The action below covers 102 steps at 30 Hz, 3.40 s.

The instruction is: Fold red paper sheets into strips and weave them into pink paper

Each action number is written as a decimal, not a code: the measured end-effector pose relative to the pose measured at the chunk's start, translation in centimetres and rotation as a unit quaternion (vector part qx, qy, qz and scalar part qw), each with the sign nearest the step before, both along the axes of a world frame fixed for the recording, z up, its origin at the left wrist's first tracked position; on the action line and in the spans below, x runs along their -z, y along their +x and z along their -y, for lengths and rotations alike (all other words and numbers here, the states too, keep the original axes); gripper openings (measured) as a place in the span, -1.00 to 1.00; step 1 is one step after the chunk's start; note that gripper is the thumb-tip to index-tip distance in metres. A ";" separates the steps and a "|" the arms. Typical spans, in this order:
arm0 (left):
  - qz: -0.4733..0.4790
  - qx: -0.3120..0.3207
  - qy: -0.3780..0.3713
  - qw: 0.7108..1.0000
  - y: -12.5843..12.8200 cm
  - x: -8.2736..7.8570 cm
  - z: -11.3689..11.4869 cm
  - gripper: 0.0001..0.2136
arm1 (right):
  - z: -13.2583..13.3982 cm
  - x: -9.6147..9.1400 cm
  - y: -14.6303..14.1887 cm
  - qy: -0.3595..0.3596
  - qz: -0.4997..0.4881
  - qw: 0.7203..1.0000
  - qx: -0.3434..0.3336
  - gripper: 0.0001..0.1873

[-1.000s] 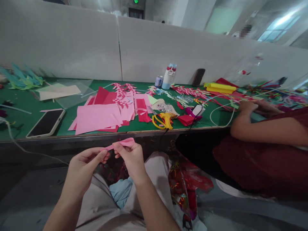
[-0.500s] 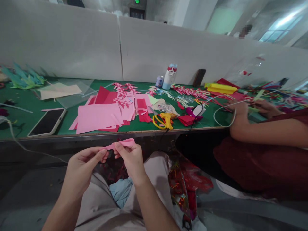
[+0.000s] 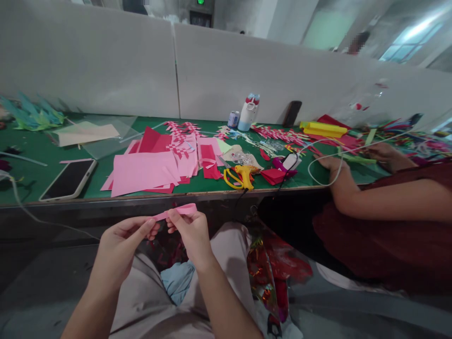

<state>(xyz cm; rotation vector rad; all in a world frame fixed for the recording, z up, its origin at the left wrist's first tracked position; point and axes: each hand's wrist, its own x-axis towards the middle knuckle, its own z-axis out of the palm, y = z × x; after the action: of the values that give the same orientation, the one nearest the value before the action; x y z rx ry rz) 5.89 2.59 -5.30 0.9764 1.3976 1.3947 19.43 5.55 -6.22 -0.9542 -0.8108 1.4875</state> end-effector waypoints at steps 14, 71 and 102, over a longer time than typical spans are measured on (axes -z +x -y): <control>0.046 -0.014 -0.039 0.998 -0.4 0.4 -0.2 -0.71 | -1.1 0.4 1.5 0.024 0.031 0.998 0.040 -0.68; -0.374 -0.011 -0.075 0.924 -6.2 -0.7 -17.2 -0.69 | -13.8 0.9 6.9 0.275 0.723 0.633 0.021 -0.72; 0.167 0.126 -0.013 0.978 4.7 1.8 -5.5 -0.44 | -8.6 -2.2 2.3 0.178 0.028 0.982 0.058 -0.76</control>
<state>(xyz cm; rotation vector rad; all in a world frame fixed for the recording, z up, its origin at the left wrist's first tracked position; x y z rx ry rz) 10.58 8.06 -7.12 0.8242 1.0036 1.2770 21.77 14.12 -4.02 -0.7607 -1.0058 1.1697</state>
